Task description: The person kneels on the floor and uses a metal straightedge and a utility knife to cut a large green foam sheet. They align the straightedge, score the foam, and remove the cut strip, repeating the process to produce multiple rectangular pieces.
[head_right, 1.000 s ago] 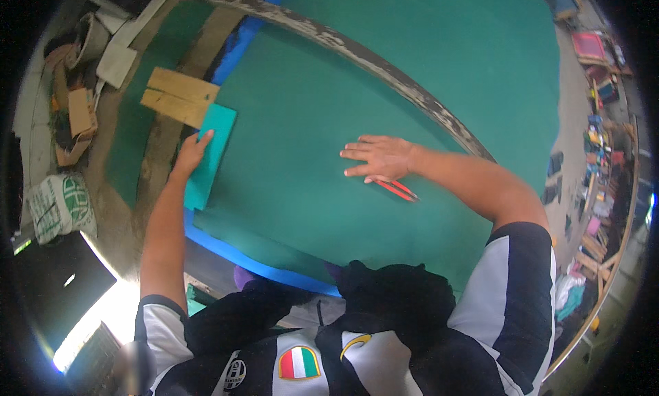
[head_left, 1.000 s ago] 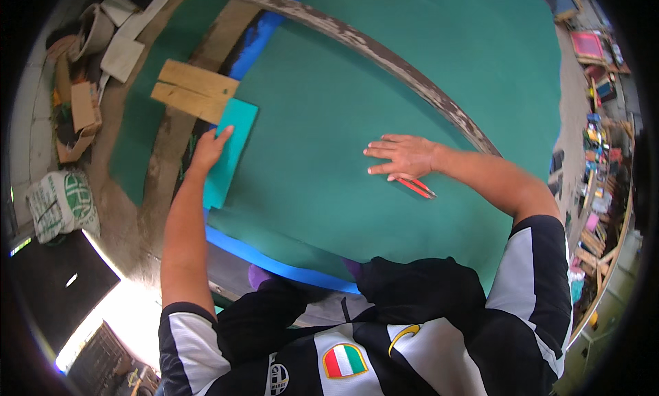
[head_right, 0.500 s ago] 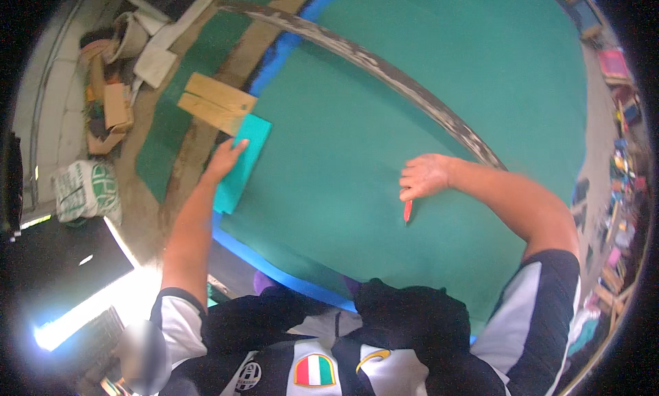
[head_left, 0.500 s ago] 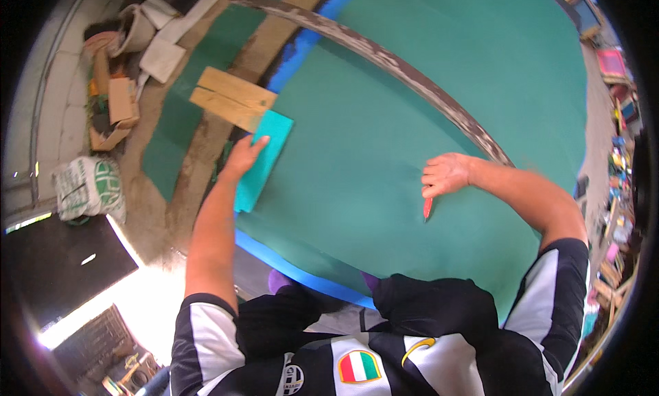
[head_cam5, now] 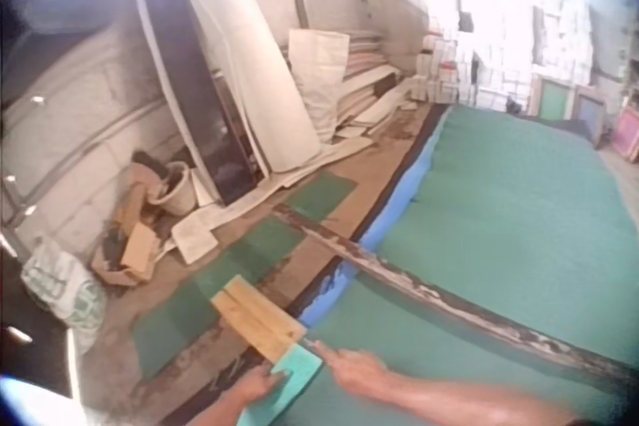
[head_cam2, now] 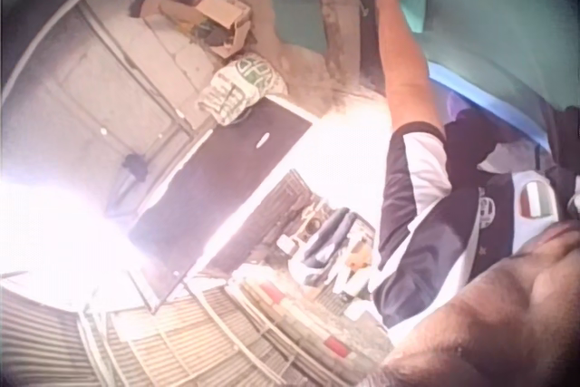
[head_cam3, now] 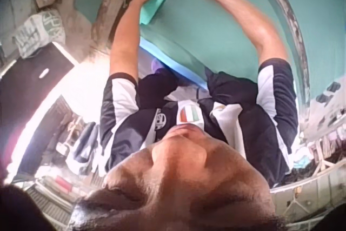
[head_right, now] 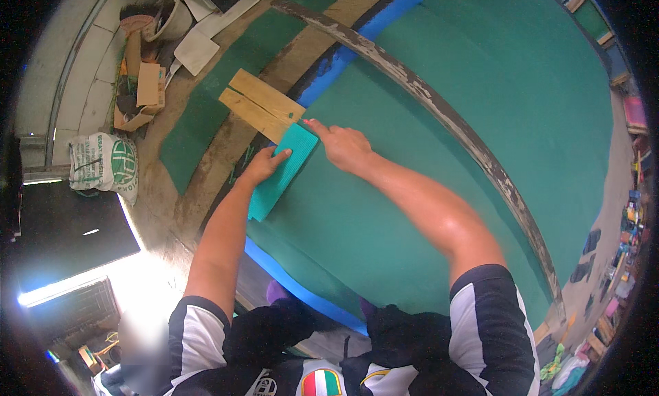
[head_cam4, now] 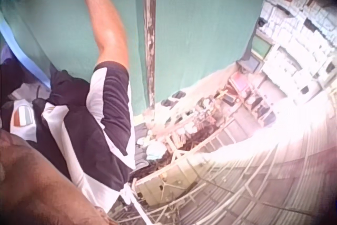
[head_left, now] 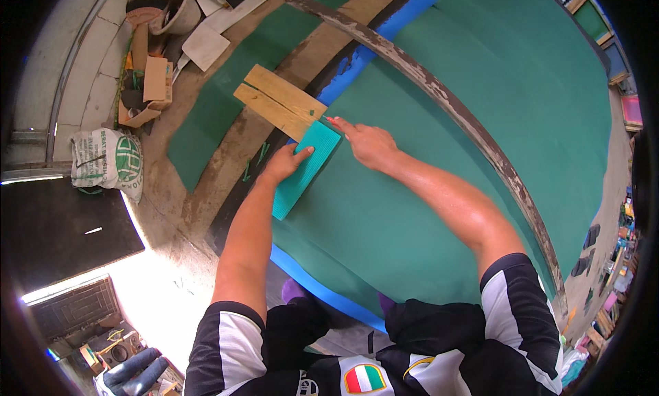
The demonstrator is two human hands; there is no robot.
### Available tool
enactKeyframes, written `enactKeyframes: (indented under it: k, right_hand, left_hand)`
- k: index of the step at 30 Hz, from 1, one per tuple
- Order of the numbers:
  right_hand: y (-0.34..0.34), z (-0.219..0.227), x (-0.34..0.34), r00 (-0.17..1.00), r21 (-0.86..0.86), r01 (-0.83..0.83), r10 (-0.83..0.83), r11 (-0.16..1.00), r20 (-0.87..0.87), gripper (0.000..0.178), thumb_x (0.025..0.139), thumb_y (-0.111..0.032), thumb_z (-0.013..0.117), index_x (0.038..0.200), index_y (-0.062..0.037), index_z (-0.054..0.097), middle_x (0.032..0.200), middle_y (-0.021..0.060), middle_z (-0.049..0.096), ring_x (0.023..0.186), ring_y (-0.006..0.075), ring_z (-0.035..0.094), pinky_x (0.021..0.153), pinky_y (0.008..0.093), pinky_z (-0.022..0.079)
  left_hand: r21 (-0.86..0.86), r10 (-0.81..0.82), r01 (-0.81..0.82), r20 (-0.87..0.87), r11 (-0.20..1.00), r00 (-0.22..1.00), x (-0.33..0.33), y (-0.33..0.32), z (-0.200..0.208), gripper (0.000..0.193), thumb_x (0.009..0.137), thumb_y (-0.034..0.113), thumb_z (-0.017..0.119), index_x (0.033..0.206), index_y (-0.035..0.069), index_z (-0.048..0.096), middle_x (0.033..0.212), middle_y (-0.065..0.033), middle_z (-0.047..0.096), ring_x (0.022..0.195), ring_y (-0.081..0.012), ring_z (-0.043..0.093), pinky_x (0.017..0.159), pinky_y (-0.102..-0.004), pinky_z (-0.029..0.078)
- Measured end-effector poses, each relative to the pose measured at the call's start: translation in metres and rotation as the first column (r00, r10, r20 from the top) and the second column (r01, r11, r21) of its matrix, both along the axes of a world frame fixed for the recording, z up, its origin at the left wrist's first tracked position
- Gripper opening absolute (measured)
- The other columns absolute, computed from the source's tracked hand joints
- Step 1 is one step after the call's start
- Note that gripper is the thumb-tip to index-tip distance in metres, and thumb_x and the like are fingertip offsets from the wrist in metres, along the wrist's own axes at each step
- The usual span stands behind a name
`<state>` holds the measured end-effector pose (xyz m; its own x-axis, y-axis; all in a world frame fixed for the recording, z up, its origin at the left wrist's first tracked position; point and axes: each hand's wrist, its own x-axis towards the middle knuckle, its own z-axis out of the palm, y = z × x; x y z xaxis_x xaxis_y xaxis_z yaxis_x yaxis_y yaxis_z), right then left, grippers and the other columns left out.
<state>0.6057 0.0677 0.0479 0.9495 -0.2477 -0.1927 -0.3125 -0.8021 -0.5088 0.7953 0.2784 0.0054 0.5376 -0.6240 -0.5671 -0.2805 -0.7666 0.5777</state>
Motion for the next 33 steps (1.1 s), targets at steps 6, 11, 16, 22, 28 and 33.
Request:
enactKeyframes:
  k: [6,11,16,22,28,33]
  right_hand:
    - [0.004,-0.008,0.014,0.998,-0.021,-0.057,0.058,0.998,0.03,0.078,0.092,0.002,0.05,0.163,-0.0265,0.034,0.101,0.0178,0.069,0.093,0.0414,0.071,0.079,0.0537,0.058]
    - [0.004,-0.01,0.015,0.998,-0.023,-0.064,0.065,0.998,0.016,0.076,0.091,0.001,0.051,0.161,-0.0255,0.038,0.1,0.0179,0.069,0.093,0.0399,0.071,0.079,0.0533,0.058]
    - [0.004,-0.007,0.015,0.995,-0.059,-0.09,0.093,0.994,0.041,0.074,0.09,0.001,0.055,0.159,-0.0216,0.04,0.096,0.0184,0.07,0.088,0.0397,0.073,0.074,0.0526,0.059]
    - [0.006,-0.007,0.017,0.99,-0.109,-0.117,0.124,0.987,0.06,0.069,0.09,-0.002,0.058,0.155,-0.0154,0.044,0.09,0.0186,0.073,0.082,0.04,0.074,0.068,0.0531,0.06]
    - [0.008,0.001,0.018,0.988,-0.145,-0.14,0.148,0.979,0.041,0.064,0.09,-0.003,0.057,0.153,-0.0094,0.045,0.082,0.0173,0.073,0.076,0.0394,0.075,0.063,0.0523,0.06]
    - [0.009,0.0,0.013,0.99,-0.132,-0.135,0.141,0.982,0.033,0.066,0.089,-0.002,0.058,0.153,-0.0092,0.045,0.081,0.018,0.074,0.075,0.0395,0.075,0.063,0.0525,0.06]
  left_hand:
    - [-0.015,0.012,-0.012,0.0,1.0,1.0,-0.001,0.003,0.001,0.069,0.097,0.06,0.063,0.131,0.0,0.069,0.119,-0.0217,0.074,0.11,-0.0324,0.07,0.099,-0.0434,0.051]
    - [0.004,0.024,-0.024,0.012,1.0,1.0,0.0,0.003,-0.003,0.068,0.097,0.059,0.064,0.13,0.0,0.069,0.118,-0.0214,0.074,0.109,-0.0319,0.071,0.098,-0.0435,0.052]
    - [0.017,0.017,-0.018,0.011,1.0,1.0,-0.001,0.002,-0.001,0.069,0.096,0.062,0.063,0.131,0.003,0.069,0.12,-0.02,0.074,0.111,-0.0323,0.07,0.099,-0.0436,0.051]
    - [0.012,0.018,-0.018,-0.003,1.0,1.0,-0.004,0.002,0.001,0.07,0.097,0.063,0.062,0.129,0.001,0.07,0.118,-0.0213,0.074,0.11,-0.0329,0.07,0.098,-0.0448,0.051]
    - [0.116,-0.009,0.004,0.046,0.993,0.999,-0.003,0.0,0.003,0.071,0.097,0.067,0.057,0.138,0.01,0.067,0.129,-0.0176,0.072,0.121,-0.0341,0.067,0.106,-0.0465,0.048]
    - [0.11,-0.028,0.023,0.04,0.994,0.999,-0.002,0.001,-0.001,0.073,0.098,0.069,0.055,0.139,0.01,0.066,0.131,-0.0183,0.071,0.123,-0.0348,0.066,0.107,-0.0473,0.048]
